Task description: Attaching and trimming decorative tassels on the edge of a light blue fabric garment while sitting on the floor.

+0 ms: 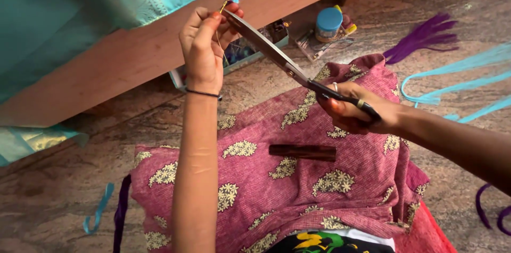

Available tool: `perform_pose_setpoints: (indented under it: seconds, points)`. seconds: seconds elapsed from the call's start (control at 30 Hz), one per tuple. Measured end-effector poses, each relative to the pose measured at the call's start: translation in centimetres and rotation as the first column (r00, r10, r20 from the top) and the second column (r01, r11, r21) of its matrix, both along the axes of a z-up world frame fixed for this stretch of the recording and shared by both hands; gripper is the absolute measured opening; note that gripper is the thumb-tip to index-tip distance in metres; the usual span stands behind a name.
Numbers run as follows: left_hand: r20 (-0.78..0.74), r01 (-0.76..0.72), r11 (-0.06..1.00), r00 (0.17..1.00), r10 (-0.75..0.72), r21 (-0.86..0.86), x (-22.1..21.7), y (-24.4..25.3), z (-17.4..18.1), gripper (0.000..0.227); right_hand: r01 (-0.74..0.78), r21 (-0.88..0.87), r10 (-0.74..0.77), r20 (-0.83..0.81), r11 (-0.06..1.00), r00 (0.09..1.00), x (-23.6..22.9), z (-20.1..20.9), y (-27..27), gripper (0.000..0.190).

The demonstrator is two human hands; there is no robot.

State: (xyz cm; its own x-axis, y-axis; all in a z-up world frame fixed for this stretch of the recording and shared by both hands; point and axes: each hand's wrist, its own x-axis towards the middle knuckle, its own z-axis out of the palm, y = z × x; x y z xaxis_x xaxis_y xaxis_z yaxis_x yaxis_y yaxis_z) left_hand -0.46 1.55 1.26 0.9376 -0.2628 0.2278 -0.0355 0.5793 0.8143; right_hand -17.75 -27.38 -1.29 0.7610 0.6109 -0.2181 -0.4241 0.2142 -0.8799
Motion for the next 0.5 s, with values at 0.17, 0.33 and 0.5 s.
perform_pose_setpoints:
  seconds: [0.17, 0.33, 0.5]
  points:
    - [-0.002, -0.033, 0.999, 0.999, 0.033, 0.033, 0.2, 0.0, -0.8, 0.01, -0.026, -0.005, 0.026, 0.021, 1.0, 0.999, 1.6, -0.2, -0.1, 0.047]
    - [-0.059, -0.042, 0.999, 0.997, 0.043, 0.017, 0.1, -0.1, -0.7, 0.012, 0.022, 0.011, -0.022, -0.041, 1.0, 0.999, 2.0, -0.5, -0.6, 0.04]
    - [-0.082, -0.046, 0.999, 0.996, 0.045, -0.013, 0.2, -0.4, -0.6, 0.01, 0.007, -0.049, -0.006, 0.014, 0.999, 1.0, 2.3, 0.6, -0.4, 0.034]
